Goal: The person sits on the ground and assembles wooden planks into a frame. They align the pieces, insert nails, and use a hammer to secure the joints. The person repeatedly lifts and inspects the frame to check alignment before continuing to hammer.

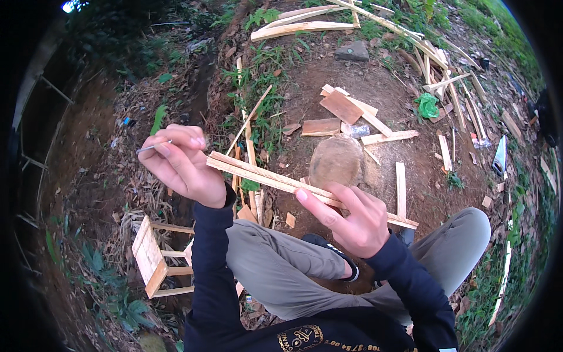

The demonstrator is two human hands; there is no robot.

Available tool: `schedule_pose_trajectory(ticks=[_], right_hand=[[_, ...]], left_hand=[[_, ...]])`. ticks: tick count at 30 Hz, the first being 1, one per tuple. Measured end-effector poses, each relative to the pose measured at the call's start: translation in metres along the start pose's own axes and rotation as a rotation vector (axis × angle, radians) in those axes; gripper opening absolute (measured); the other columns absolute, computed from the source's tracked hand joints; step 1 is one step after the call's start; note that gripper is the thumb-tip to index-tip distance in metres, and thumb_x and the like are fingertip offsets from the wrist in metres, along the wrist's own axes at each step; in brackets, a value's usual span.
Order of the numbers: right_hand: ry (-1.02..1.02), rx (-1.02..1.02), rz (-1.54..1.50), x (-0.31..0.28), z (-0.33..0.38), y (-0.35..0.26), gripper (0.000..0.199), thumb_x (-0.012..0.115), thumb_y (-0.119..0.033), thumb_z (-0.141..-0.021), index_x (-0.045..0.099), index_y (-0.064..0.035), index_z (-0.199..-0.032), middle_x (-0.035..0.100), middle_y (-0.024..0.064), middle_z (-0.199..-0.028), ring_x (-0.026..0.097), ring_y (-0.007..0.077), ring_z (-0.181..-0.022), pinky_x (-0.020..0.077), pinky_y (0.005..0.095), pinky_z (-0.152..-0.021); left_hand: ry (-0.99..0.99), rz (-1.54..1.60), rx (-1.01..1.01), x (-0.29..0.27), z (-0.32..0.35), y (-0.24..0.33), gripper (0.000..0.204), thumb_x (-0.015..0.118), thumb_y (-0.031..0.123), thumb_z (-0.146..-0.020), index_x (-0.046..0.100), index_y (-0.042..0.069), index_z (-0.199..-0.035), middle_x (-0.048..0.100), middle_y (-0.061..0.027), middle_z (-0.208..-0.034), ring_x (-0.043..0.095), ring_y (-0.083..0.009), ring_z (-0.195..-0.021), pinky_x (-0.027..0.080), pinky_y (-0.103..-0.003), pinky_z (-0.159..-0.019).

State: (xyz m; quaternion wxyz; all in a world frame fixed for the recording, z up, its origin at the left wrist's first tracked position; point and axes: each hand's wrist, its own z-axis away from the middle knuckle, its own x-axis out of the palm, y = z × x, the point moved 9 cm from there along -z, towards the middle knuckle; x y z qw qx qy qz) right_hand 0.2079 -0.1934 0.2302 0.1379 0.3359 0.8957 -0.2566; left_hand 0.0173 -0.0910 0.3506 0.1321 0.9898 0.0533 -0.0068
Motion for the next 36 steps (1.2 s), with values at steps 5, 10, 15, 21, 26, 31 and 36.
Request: schedule_pose_trajectory(ticks=[5,10,15,21,26,31,36], right_hand=[[0.049,-0.074,0.116,-0.005,-0.003,-0.010,0.056,0.072,-0.010,-0.071,0.066,-0.0257,-0.125,0.062,0.0093,-0.092,0.063,0.0202,-0.069,0.0521,0.0293,-0.055],[0.047,-0.094,0.150,-0.005,0.000,-0.014,0.056,0.073,-0.012,-0.069,0.067,-0.0270,-0.123,0.062,0.0104,-0.094,0.065,0.0222,-0.075,0.0543,0.0299,-0.059],[0.033,-0.096,0.125,-0.007,0.000,-0.015,0.055,0.075,-0.012,-0.068,0.069,-0.0263,-0.120,0.063,0.0110,-0.095,0.066,0.0233,-0.076,0.0553,0.0305,-0.061],[-0.041,0.106,-0.141,0.003,-0.001,-0.001,0.051,0.074,-0.008,-0.076,0.066,-0.0193,-0.124,0.064,0.0111,-0.087,0.064,0.0224,-0.072,0.0526,0.0307,-0.059],[-0.199,0.348,-0.598,0.011,0.009,0.040,0.049,0.070,-0.004,-0.085,0.059,-0.0068,-0.133,0.064,0.0128,-0.085,0.061,0.0209,-0.069,0.0489,0.0295,-0.064],[-0.253,0.526,-0.862,0.019,0.025,0.057,0.050,0.070,-0.003,-0.087,0.055,0.0009,-0.135,0.067,0.0166,-0.116,0.064,0.0167,-0.103,0.0478,0.0271,-0.089],[-0.223,0.596,-0.937,0.019,0.031,0.063,0.051,0.071,-0.003,-0.087,0.054,0.0028,-0.135,0.066,0.0163,-0.120,0.062,0.0166,-0.108,0.0462,0.0276,-0.093]], left_hand=[[0.042,-0.071,0.181,0.005,0.004,0.022,0.015,0.038,0.023,-0.106,0.037,0.008,-0.106,0.052,-0.0080,-0.068,0.043,-0.0132,-0.057,0.040,-0.026,-0.053],[0.020,-0.062,0.240,0.009,0.007,0.029,0.018,0.041,0.026,-0.105,0.036,0.009,-0.107,0.049,-0.0071,-0.066,0.043,-0.0138,-0.056,0.040,-0.026,-0.052],[0.030,0.020,0.308,0.009,0.009,0.036,0.018,0.042,0.027,-0.104,0.037,0.010,-0.108,0.048,-0.0060,-0.067,0.042,-0.0137,-0.055,0.040,-0.026,-0.052],[-0.134,-0.058,0.163,0.014,-0.003,0.028,0.018,0.043,0.024,-0.104,0.038,0.008,-0.110,0.050,-0.0067,-0.068,0.047,-0.0152,-0.057,0.042,-0.028,-0.054],[-0.605,0.258,-0.692,0.036,0.013,-0.031,0.008,0.039,0.017,-0.105,0.041,0.010,-0.102,0.069,-0.0187,-0.102,0.056,-0.0101,-0.072,0.045,-0.024,-0.068],[-0.563,0.401,-0.778,0.044,0.021,-0.031,0.010,0.041,0.017,-0.105,0.041,0.007,-0.104,0.069,-0.0173,-0.105,0.056,-0.0073,-0.076,0.046,-0.021,-0.068],[-0.529,0.433,-0.796,0.050,0.021,-0.023,0.012,0.042,0.022,-0.105,0.041,0.010,-0.101,0.068,-0.0181,-0.104,0.061,-0.0093,-0.081,0.047,-0.021,-0.072]])
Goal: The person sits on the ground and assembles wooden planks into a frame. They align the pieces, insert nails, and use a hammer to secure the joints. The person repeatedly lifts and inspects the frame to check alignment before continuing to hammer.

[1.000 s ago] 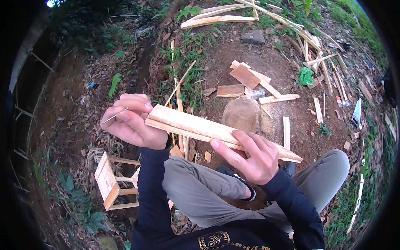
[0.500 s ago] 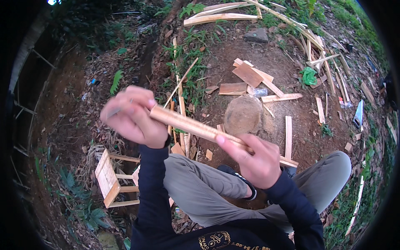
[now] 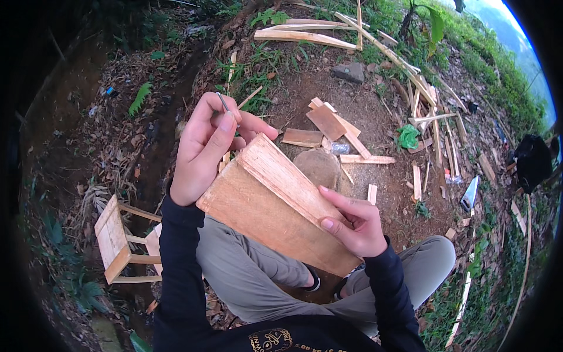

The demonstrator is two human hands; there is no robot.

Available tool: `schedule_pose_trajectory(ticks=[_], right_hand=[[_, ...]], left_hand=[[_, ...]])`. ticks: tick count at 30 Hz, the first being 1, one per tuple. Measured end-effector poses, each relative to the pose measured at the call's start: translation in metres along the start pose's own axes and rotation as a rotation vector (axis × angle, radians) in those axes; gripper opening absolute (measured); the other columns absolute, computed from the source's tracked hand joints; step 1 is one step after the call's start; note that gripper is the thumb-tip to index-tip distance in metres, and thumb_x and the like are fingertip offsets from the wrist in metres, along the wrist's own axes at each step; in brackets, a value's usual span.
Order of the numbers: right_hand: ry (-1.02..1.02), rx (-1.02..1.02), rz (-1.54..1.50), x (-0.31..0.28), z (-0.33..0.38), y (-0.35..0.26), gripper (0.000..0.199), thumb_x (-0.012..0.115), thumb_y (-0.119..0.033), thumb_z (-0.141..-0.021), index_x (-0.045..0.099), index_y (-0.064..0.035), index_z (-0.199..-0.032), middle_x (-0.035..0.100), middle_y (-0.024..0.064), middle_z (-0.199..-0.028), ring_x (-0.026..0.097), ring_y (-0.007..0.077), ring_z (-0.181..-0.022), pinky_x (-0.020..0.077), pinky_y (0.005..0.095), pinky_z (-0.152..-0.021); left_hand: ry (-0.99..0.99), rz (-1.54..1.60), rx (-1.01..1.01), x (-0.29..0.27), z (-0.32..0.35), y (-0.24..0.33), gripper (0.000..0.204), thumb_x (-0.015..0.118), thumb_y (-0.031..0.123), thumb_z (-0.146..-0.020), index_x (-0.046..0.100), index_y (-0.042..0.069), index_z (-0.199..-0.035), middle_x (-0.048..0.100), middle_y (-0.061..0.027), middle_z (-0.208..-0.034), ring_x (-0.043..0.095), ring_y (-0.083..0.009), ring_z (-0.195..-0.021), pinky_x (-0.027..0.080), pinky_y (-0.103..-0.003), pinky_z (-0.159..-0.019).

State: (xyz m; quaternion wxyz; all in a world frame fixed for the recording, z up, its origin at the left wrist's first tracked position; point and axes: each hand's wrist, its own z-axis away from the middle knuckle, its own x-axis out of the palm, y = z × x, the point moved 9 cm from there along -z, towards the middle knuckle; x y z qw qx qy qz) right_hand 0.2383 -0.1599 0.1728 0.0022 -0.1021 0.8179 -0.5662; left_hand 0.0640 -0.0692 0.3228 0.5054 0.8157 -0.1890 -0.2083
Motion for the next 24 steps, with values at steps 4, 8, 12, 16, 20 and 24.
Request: schedule_pose_trajectory(ticks=[4,8,12,16,20,24], right_hand=[[-0.010,-0.019,0.057,-0.0002,-0.0004,-0.0016,0.051,0.073,-0.003,-0.085,0.056,0.0024,-0.133,0.067,0.0171,-0.118,0.063,0.0168,-0.106,0.0462,0.0272,-0.092],[-0.006,-0.023,0.051,0.0026,-0.0008,-0.0028,0.050,0.073,-0.003,-0.084,0.057,0.0028,-0.132,0.067,0.0186,-0.117,0.064,0.0175,-0.105,0.0467,0.0274,-0.091],[-0.018,-0.031,0.055,0.0041,-0.0006,-0.0034,0.050,0.073,-0.002,-0.085,0.057,0.0034,-0.131,0.066,0.0196,-0.118,0.064,0.0185,-0.105,0.0470,0.0276,-0.091],[-0.013,-0.029,0.045,0.0037,0.0003,-0.0033,0.049,0.073,-0.003,-0.085,0.057,0.0041,-0.130,0.066,0.0201,-0.118,0.065,0.0191,-0.105,0.0476,0.0277,-0.090],[-0.004,-0.046,0.052,0.0040,0.0009,-0.0032,0.048,0.073,-0.003,-0.085,0.058,0.0042,-0.129,0.067,0.0207,-0.116,0.065,0.0198,-0.103,0.0480,0.0278,-0.089],[-0.002,-0.091,0.124,0.0048,0.0009,-0.0096,0.047,0.073,-0.004,-0.085,0.059,0.0030,-0.129,0.068,0.0203,-0.112,0.066,0.0202,-0.100,0.0484,0.0273,-0.087]], left_hand=[[0.001,0.015,-0.001,-0.0006,0.0033,0.0015,0.015,0.044,0.024,-0.104,0.040,0.010,-0.100,0.067,-0.0193,-0.103,0.065,-0.0137,-0.086,0.051,-0.024,-0.075],[0.000,0.045,0.009,-0.0013,0.0049,0.0031,0.015,0.045,0.023,-0.104,0.040,0.009,-0.100,0.066,-0.0184,-0.101,0.067,-0.0171,-0.090,0.055,-0.028,-0.077],[-0.012,0.041,0.047,-0.0007,0.0065,0.0058,0.017,0.046,0.024,-0.104,0.040,0.008,-0.101,0.066,-0.0175,-0.100,0.067,-0.0194,-0.092,0.055,-0.030,-0.078],[-0.025,0.024,0.068,0.0019,0.0063,0.0067,0.017,0.046,0.024,-0.104,0.040,0.008,-0.103,0.065,-0.0164,-0.098,0.067,-0.0201,-0.092,0.055,-0.030,-0.077],[-0.011,0.012,0.109,0.0020,0.0078,0.0077,0.015,0.045,0.022,-0.104,0.040,0.008,-0.103,0.065,-0.0152,-0.095,0.067,-0.0197,-0.091,0.055,-0.030,-0.076],[-0.008,-0.004,0.127,0.0014,0.0080,0.0093,0.014,0.045,0.022,-0.104,0.040,0.008,-0.103,0.065,-0.0151,-0.096,0.066,-0.0171,-0.087,0.054,-0.029,-0.075]])
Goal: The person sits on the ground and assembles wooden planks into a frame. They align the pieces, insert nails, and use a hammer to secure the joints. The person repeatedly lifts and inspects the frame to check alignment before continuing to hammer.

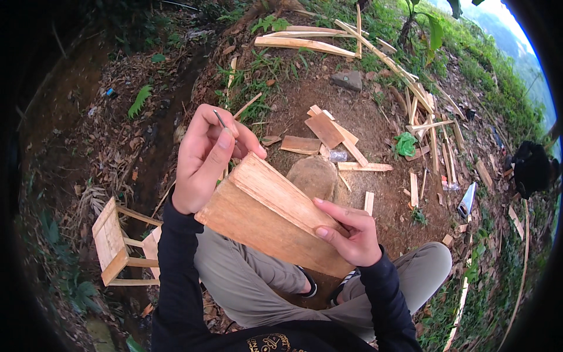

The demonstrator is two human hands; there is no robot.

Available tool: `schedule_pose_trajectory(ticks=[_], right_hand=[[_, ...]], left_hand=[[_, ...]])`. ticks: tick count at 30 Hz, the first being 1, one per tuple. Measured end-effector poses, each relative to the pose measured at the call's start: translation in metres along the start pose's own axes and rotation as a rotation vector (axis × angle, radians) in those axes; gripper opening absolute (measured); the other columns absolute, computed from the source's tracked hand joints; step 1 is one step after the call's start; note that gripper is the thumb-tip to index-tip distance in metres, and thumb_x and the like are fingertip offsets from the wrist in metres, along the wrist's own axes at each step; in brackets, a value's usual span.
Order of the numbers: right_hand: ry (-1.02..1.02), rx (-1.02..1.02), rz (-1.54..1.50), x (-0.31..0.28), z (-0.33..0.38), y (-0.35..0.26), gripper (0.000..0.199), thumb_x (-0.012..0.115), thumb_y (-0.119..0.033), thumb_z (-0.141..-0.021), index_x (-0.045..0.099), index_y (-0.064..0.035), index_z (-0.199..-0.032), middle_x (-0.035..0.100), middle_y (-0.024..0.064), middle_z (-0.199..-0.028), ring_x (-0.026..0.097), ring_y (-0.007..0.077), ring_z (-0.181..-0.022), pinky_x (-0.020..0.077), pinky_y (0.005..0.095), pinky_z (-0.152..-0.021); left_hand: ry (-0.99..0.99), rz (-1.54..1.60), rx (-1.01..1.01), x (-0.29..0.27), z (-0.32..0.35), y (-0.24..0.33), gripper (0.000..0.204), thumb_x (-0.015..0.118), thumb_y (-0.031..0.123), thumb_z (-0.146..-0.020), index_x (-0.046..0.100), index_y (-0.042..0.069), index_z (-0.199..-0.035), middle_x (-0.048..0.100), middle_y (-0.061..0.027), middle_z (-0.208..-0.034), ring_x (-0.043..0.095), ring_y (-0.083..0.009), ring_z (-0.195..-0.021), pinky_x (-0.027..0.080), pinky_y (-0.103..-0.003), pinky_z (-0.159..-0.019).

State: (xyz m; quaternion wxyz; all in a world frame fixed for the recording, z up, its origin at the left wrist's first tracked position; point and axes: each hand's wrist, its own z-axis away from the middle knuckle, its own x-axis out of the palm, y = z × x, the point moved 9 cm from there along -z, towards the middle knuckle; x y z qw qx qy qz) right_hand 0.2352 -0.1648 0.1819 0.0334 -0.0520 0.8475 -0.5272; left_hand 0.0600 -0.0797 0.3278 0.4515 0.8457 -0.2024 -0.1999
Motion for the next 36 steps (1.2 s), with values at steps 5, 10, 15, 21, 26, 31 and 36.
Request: schedule_pose_trajectory(ticks=[5,10,15,21,26,31,36], right_hand=[[0.061,-0.090,0.353,0.000,-0.007,-0.029,0.048,0.072,-0.003,-0.083,0.062,-0.0069,-0.129,0.067,0.0131,-0.088,0.066,0.0195,-0.077,0.0504,0.0278,-0.070],[0.186,-0.264,0.652,0.012,-0.005,-0.048,0.052,0.069,0.002,-0.079,0.066,-0.0181,-0.126,0.063,0.0084,-0.081,0.060,0.0218,-0.058,0.0489,0.0309,-0.051],[0.222,-0.337,0.751,0.018,0.000,-0.052,0.059,0.066,0.009,-0.071,0.068,-0.0176,-0.123,0.064,0.0088,-0.085,0.062,0.0215,-0.061,0.0502,0.0307,-0.053],[0.291,-0.397,0.834,0.019,0.006,-0.063,0.065,0.066,0.009,-0.061,0.068,-0.0156,-0.122,0.065,0.0112,-0.091,0.064,0.0235,-0.065,0.0517,0.0319,-0.056],[0.393,-0.379,0.873,0.014,0.006,-0.066,0.064,0.067,0.009,-0.063,0.068,-0.0151,-0.122,0.065,0.0117,-0.091,0.064,0.0233,-0.067,0.0522,0.0315,-0.057],[0.424,-0.356,0.860,0.014,0.006,-0.063,0.063,0.068,0.009,-0.063,0.068,-0.0148,-0.122,0.065,0.0120,-0.091,0.064,0.0228,-0.067,0.0520,0.0313,-0.057],[0.406,-0.337,0.854,0.015,0.008,-0.056,0.063,0.066,0.007,-0.066,0.067,-0.0152,-0.124,0.062,0.0101,-0.088,0.061,0.0222,-0.063,0.0511,0.0311,-0.056]], left_hand=[[0.074,-0.065,-0.134,-0.027,-0.009,-0.012,0.013,0.043,0.021,-0.105,0.040,0.008,-0.104,0.067,-0.0173,-0.104,0.064,-0.0118,-0.078,0.053,-0.026,-0.070],[0.261,-0.141,-0.040,-0.036,-0.007,-0.010,0.015,0.038,0.021,-0.106,0.038,0.005,-0.107,0.070,-0.0179,-0.089,0.067,-0.0146,-0.069,0.053,-0.025,-0.064],[0.363,-0.213,0.131,-0.019,0.003,0.001,0.015,0.039,0.019,-0.106,0.036,0.005,-0.109,0.068,-0.0145,-0.078,0.064,-0.0139,-0.065,0.051,-0.024,-0.061],[0.469,-0.567,0.602,-0.012,0.020,0.027,0.014,0.039,0.014,-0.104,0.032,0.003,-0.110,0.068,-0.0212,-0.082,0.065,-0.0209,-0.069,0.052,-0.031,-0.072],[0.370,-0.478,0.623,0.001,0.019,0.026,0.016,0.039,0.014,-0.104,0.030,0.002,-0.109,0.068,-0.0311,-0.091,0.070,-0.0319,-0.091,0.054,-0.037,-0.083],[0.326,-0.574,0.607,0.014,0.019,0.022,0.011,0.035,0.012,-0.105,0.031,0.003,-0.108,0.068,-0.0321,-0.096,0.069,-0.0318,-0.096,0.051,-0.039,-0.091],[0.356,-0.589,0.577,0.013,0.012,0.013,0.011,0.034,0.012,-0.105,0.031,0.002,-0.109,0.068,-0.0293,-0.094,0.068,-0.0302,-0.092,0.053,-0.035,-0.084]])
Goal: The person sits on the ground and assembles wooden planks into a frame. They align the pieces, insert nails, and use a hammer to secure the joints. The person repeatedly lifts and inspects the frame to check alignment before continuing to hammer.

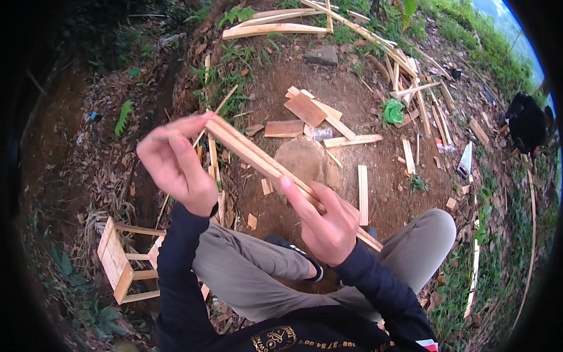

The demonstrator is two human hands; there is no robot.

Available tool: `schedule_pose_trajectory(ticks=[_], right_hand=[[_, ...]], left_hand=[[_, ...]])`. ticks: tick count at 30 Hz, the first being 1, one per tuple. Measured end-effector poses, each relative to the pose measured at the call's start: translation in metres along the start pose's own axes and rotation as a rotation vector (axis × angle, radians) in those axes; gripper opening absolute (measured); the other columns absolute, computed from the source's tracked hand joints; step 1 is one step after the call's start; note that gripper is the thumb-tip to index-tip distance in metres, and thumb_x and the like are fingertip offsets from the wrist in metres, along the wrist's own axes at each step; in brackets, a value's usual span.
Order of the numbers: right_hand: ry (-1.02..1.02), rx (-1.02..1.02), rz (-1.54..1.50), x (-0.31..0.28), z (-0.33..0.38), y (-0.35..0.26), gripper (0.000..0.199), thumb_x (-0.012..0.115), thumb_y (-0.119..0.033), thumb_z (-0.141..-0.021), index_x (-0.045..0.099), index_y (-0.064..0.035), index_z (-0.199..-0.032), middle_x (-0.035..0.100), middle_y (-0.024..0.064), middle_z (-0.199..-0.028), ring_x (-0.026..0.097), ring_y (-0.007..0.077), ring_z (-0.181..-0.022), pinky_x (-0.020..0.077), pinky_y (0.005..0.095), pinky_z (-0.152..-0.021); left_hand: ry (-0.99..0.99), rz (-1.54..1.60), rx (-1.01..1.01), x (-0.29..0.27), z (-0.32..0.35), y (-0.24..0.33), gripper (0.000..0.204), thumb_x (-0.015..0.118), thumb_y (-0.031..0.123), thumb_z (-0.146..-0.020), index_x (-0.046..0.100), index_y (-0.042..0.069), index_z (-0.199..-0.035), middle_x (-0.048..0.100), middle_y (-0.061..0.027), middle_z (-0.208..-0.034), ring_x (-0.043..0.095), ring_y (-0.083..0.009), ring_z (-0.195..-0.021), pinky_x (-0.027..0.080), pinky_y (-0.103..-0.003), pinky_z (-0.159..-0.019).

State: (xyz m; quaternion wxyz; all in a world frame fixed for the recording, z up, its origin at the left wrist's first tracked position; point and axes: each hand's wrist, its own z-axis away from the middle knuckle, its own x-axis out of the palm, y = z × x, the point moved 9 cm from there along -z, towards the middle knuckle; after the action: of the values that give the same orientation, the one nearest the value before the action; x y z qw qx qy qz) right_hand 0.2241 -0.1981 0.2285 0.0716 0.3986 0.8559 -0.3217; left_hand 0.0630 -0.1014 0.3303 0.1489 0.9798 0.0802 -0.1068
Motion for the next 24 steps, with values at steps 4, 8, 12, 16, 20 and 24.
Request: schedule_pose_trajectory(ticks=[4,8,12,16,20,24], right_hand=[[-0.129,-0.120,0.008,0.018,-0.002,-0.011,0.062,0.065,0.002,-0.070,0.063,-0.0155,-0.129,0.058,0.0068,-0.086,0.059,0.0223,-0.061,0.0499,0.0322,-0.054],[-0.159,0.042,-0.089,0.036,-0.019,-0.013,0.054,0.070,-0.006,-0.077,0.060,-0.0129,-0.130,0.063,0.0103,-0.091,0.064,0.0248,-0.070,0.0517,0.0340,-0.058],[-0.201,0.058,0.007,0.026,-0.032,0.003,0.048,0.073,-0.013,-0.079,0.060,-0.0102,-0.125,0.067,0.0137,-0.096,0.067,0.0264,-0.079,0.0530,0.0341,-0.066],[-0.058,-0.032,0.053,-0.031,-0.028,0.039,0.035,0.076,-0.016,-0.079,0.065,-0.0070,-0.110,0.068,0.0100,-0.093,0.067,0.0259,-0.081,0.0532,0.0352,-0.069],[-0.029,0.099,-0.113,-0.043,-0.014,0.058,0.035,0.078,-0.008,-0.076,0.067,-0.0049,-0.109,0.070,0.0104,-0.098,0.069,0.0248,-0.088,0.0543,0.0326,-0.076],[0.154,0.268,-0.467,-0.039,-0.008,0.061,0.038,0.079,-0.006,-0.075,0.067,-0.0022,-0.111,0.071,0.0106,-0.100,0.070,0.0240,-0.092,0.0546,0.0314,-0.081]], left_hand=[[0.095,0.121,-0.177,0.010,0.001,-0.028,0.014,0.033,0.017,-0.106,0.032,0.003,-0.108,0.064,-0.0207,-0.079,0.062,-0.0202,-0.059,0.050,-0.026,-0.055],[0.234,0.077,-0.193,-0.013,-0.011,-0.041,0.018,0.040,0.020,-0.104,0.033,0.004,-0.107,0.050,-0.0060,-0.055,0.045,-0.0127,-0.040,0.039,-0.023,-0.044],[0.419,-0.078,-0.152,-0.090,-0.036,-0.053,0.024,0.042,0.027,-0.105,0.033,0.005,-0.109,0.049,-0.0068,-0.056,0.045,-0.0131,-0.042,0.039,-0.024,-0.042],[0.633,-0.180,-0.127,-0.175,-0.036,-0.071,0.030,0.042,0.029,-0.105,0.032,0.001,-0.110,0.052,-0.0118,-0.061,0.048,-0.0162,-0.044,0.045,-0.027,-0.045],[0.741,-0.160,-0.168,-0.202,-0.018,-0.081,0.030,0.042,0.029,-0.104,0.031,0.002,-0.112,0.050,-0.0109,-0.061,0.046,-0.0162,-0.045,0.042,-0.028,-0.041],[0.756,-0.108,-0.185,-0.214,-0.021,-0.072,0.030,0.043,0.028,-0.104,0.032,0.002,-0.113,0.050,-0.0097,-0.061,0.044,-0.0153,-0.046,0.041,-0.027,-0.040]])
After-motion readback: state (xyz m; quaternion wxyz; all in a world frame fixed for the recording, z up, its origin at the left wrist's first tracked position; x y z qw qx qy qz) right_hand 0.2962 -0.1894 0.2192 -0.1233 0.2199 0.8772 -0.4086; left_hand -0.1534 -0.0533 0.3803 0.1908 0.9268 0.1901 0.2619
